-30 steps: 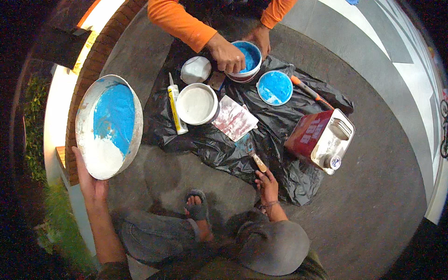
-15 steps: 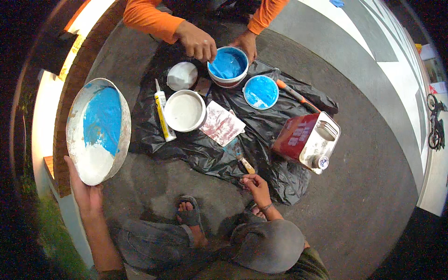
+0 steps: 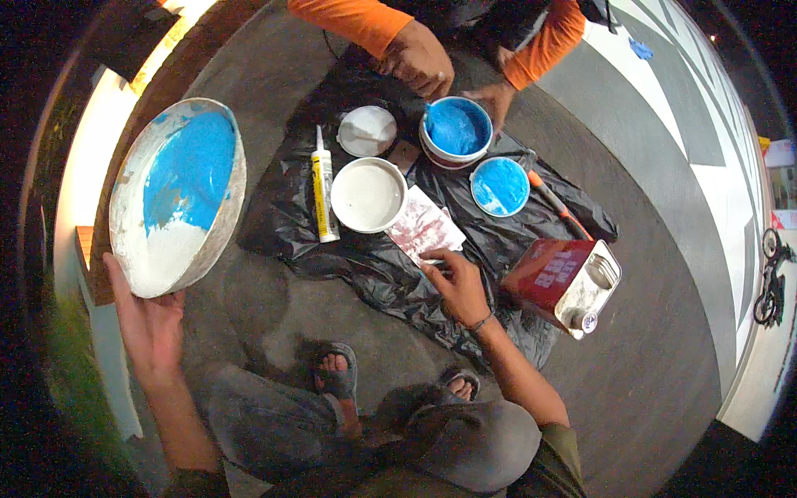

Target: The person scoops white paint from a bucket onto a plate using a putty knife, then adds blue paint from a container. They mix the two colors together on the plate with the putty knife until a uniform light blue mixture is achieved.

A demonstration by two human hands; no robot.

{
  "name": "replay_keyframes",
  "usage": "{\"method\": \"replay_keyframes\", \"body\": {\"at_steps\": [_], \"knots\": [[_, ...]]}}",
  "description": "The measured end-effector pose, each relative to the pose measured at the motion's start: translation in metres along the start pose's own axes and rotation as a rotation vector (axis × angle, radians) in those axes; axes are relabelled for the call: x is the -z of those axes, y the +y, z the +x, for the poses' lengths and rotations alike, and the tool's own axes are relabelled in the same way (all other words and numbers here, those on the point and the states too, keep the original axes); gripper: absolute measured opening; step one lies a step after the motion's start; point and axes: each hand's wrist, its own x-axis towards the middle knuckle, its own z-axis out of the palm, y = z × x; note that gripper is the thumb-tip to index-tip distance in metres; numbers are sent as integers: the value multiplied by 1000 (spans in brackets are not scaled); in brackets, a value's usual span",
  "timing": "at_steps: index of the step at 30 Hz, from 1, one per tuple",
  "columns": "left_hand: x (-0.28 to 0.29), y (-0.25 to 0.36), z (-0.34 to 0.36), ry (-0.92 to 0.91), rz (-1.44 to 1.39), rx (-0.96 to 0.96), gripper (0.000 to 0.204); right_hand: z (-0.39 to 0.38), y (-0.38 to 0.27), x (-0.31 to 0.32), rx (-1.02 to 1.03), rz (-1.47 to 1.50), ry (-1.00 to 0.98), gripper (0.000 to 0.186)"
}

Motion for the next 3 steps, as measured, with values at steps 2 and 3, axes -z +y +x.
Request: {"method": "replay_keyframes", "body": {"at_steps": [2,3], "knots": [[-1,1,-1,-24,-45,8,61,17,-26,4,102,-66,25,24],[1,4,0,-23,-57,-2,61,28,-54,4,147,-200,-13,24]]}}
